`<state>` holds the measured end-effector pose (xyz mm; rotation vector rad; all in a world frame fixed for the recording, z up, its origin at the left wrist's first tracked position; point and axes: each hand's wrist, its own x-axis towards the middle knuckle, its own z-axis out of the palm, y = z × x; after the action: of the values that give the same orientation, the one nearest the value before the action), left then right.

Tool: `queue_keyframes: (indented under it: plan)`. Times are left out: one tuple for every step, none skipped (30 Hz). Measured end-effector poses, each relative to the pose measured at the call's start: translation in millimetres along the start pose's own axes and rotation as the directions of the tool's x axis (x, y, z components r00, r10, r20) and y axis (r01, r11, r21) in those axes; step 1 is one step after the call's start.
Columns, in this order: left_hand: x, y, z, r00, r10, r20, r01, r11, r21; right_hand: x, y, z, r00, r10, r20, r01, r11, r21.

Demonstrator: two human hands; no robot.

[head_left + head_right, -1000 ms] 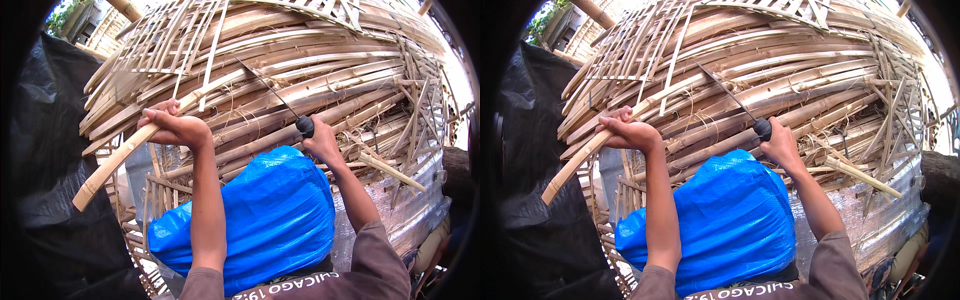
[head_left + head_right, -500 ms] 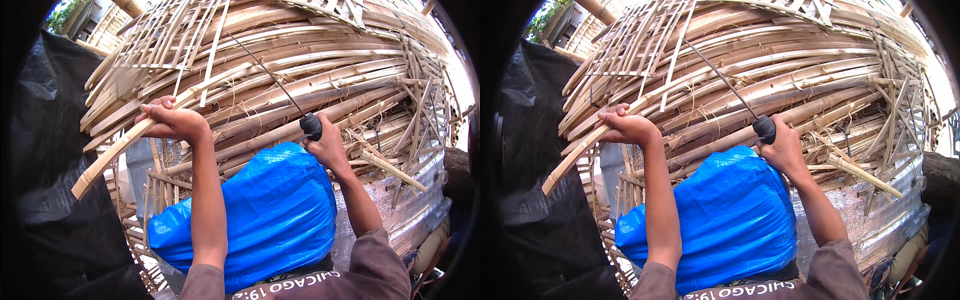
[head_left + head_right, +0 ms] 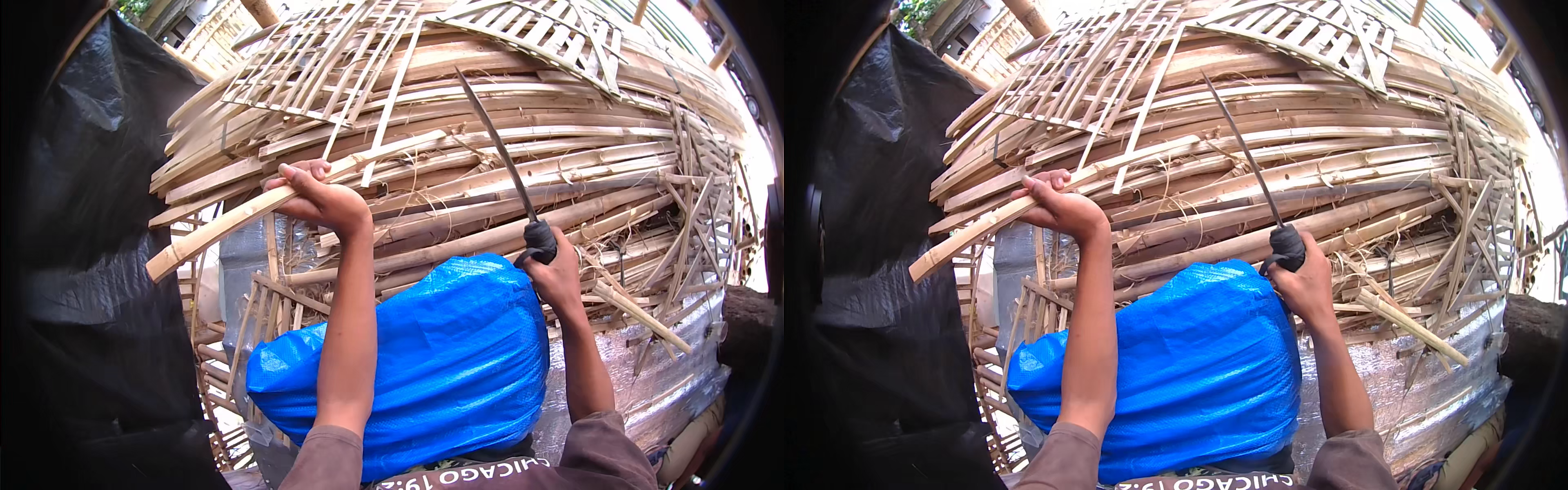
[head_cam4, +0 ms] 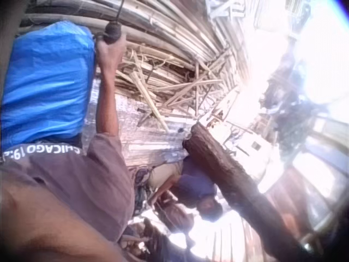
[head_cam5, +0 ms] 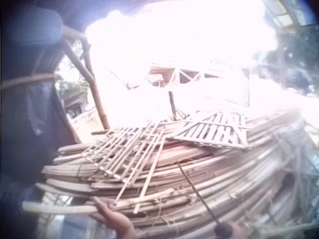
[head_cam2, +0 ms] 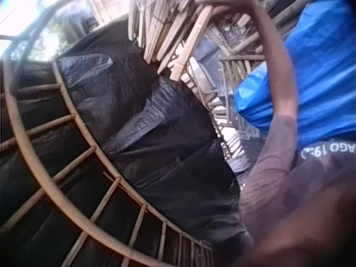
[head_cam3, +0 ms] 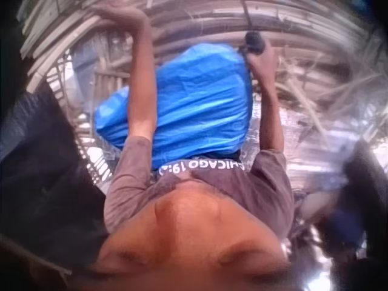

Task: The person splits thin strips of bamboo from a larger piece using a large knife.

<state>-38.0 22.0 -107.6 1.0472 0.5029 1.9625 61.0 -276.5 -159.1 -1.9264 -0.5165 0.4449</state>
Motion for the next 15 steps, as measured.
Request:
queue_keyframes:
  plan:
    - [5, -7, -5, 0.999, -0.027, 0.040, 0.027, 1.000, -0.012, -7, -2, -4, 1.000, 0.009, -0.012, -0.008, 0.998, 0.058]
    - [11, -5, -7, 0.995, -0.055, 0.077, 0.056, 0.998, -0.018, -17, -10, -6, 1.000, 0.021, -0.018, -0.019, 0.993, 0.113]
    - [18, -5, -7, 0.989, -0.145, 0.041, 0.147, 0.988, -0.045, -27, -22, -11, 0.999, 0.042, -0.023, -0.039, 0.991, 0.131]
    - [19, 1, 0, 0.978, -0.185, 0.092, 0.197, 0.971, -0.136, -35, -27, -17, 0.999, 0.040, -0.027, -0.035, 0.985, 0.167]
    - [26, 4, -2, 0.975, -0.171, 0.142, 0.188, 0.975, -0.120, -44, -37, -21, 0.998, 0.060, -0.026, -0.054, 0.975, 0.214]
    - [35, 8, -3, 0.969, -0.155, 0.192, 0.177, 0.979, -0.103, -52, -47, -24, 0.997, 0.080, -0.021, -0.072, 0.962, 0.262]
    - [38, 26, 3, 0.963, -0.220, 0.156, 0.240, 0.964, -0.116, -59, -57, -28, 0.996, 0.081, -0.032, -0.069, 0.957, 0.282]
    - [45, 39, 9, 0.949, -0.300, 0.091, 0.310, 0.942, -0.130, -67, -67, -29, 0.996, 0.082, -0.042, -0.065, 0.951, 0.303]
    - [56, 47, 9, 0.946, -0.313, 0.090, 0.324, 0.929, -0.177, -74, -76, -28, 0.995, 0.082, -0.050, -0.061, 0.944, 0.325]
    - [67, 59, 10, 0.941, -0.326, 0.091, 0.339, 0.914, -0.225, -83, -82, -27, 0.996, 0.078, -0.035, -0.058, 0.919, 0.390]
    - [78, 71, 10, 0.950, -0.309, 0.049, 0.311, 0.922, -0.229, -93, -89, -24, 0.997, 0.073, -0.017, -0.057, 0.890, 0.453]
    - [90, 87, 6, 0.951, -0.301, 0.074, 0.310, 0.927, -0.210, -104, -94, -21, 0.998, 0.065, 0.005, -0.058, 0.855, 0.515]
    - [94, 97, 8, 0.945, -0.309, 0.109, 0.326, 0.923, -0.204, -112, -92, -20, 0.999, 0.017, 0.036, -0.035, 0.800, 0.599]
    - [99, 111, 2, 0.941, -0.312, 0.132, 0.333, 0.926, -0.179, -123, -103, -10, 0.996, 0.079, 0.028, -0.078, 0.749, 0.658]
    - [104, 124, 0, 0.945, -0.301, 0.127, 0.318, 0.938, -0.138, -130, -105, -2, 0.994, 0.099, 0.044, -0.102, 0.723, 0.683]
